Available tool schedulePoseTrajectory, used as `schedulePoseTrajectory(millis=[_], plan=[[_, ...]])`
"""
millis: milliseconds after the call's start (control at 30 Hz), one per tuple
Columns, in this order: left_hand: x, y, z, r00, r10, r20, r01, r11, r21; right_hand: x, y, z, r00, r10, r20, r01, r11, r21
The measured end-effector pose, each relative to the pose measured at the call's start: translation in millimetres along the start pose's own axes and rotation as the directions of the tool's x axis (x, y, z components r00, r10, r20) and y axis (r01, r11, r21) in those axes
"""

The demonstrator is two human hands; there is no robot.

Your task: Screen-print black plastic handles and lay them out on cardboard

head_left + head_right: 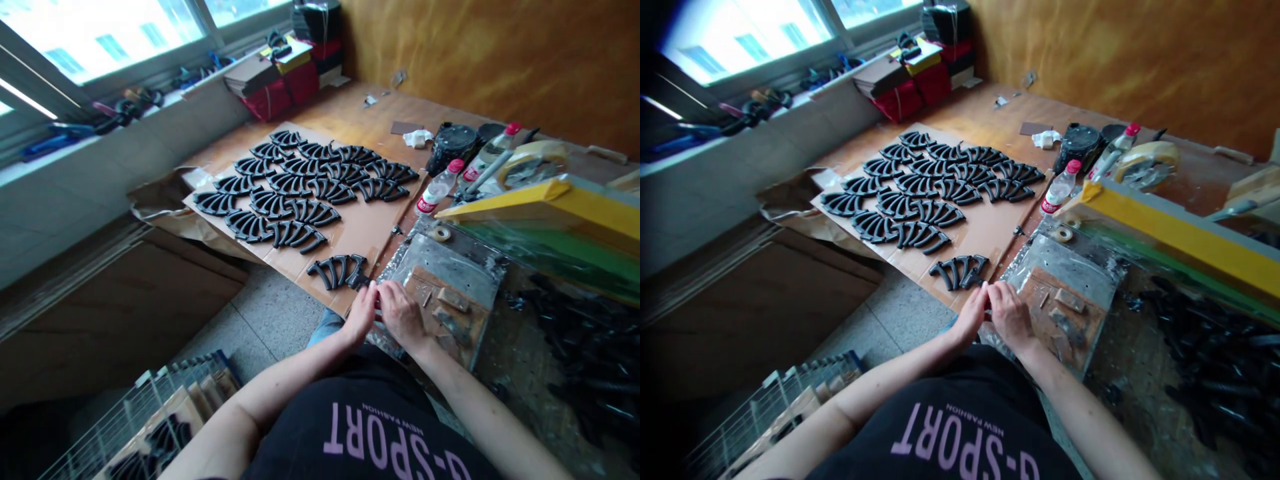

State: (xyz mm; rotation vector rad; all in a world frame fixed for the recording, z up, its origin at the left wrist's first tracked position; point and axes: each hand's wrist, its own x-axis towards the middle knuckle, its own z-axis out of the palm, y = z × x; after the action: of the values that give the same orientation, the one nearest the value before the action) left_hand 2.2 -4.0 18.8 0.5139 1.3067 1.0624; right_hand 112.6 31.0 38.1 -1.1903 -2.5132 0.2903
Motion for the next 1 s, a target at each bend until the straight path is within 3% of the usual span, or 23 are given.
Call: schedulePoseTrajectory(millis=[133, 233, 333, 400, 500, 667, 800, 867, 1000], plan=[[18.4, -0.9, -82.1, 0.974, 0.014, -0.226, 0.016, 0.992, 0.129, 42.4, -6.2, 35.9, 0.991, 0.037, 0.125, -0.057, 0.985, 0.163], [26.3, -14.4, -143.8, 0.914, -0.035, -0.405, 0.191, 0.915, 0.354, 64.7, 10.9, 64.6, 0.949, 0.137, 0.284, -0.164, 0.984, 0.075], [36.6, -25.6, -173.8, 0.902, -0.115, -0.415, 0.319, 0.827, 0.463, 81.7, 21.1, 90.8, 0.866, 0.203, 0.457, -0.226, 0.974, -0.003], [49.0, -27.6, -176.0, 0.914, -0.147, -0.378, 0.336, 0.797, 0.502, 91.7, 23.2, 103.4, 0.838, 0.216, 0.501, -0.244, 0.97, -0.01], [74.3, -23.2, -166.2, 0.925, -0.173, -0.339, 0.343, 0.763, 0.548, 106.4, 28.3, 111.0, 0.845, 0.235, 0.481, -0.256, 0.966, -0.022], [106.7, -12.3, -153.1, 0.941, -0.166, -0.295, 0.313, 0.756, 0.575, 124.5, 35.5, 100.1, 0.867, 0.283, 0.409, -0.279, 0.958, -0.071], [107.5, -12.4, -155.7, 0.946, -0.148, -0.288, 0.295, 0.765, 0.573, 123.9, 7.3, 97.4, 0.914, 0.185, 0.361, -0.181, 0.982, -0.048], [102.7, -14.8, -157.3, 0.945, -0.136, -0.297, 0.289, 0.772, 0.566, 121.5, -13.1, 103.1, 0.9, 0.162, 0.405, -0.161, 0.986, -0.038], [94.1, -18.1, -154.0, 0.942, -0.109, -0.317, 0.273, 0.798, 0.537, 122.8, -37.5, 117.9, 0.84, 0.27, 0.471, -0.245, 0.963, -0.115]])
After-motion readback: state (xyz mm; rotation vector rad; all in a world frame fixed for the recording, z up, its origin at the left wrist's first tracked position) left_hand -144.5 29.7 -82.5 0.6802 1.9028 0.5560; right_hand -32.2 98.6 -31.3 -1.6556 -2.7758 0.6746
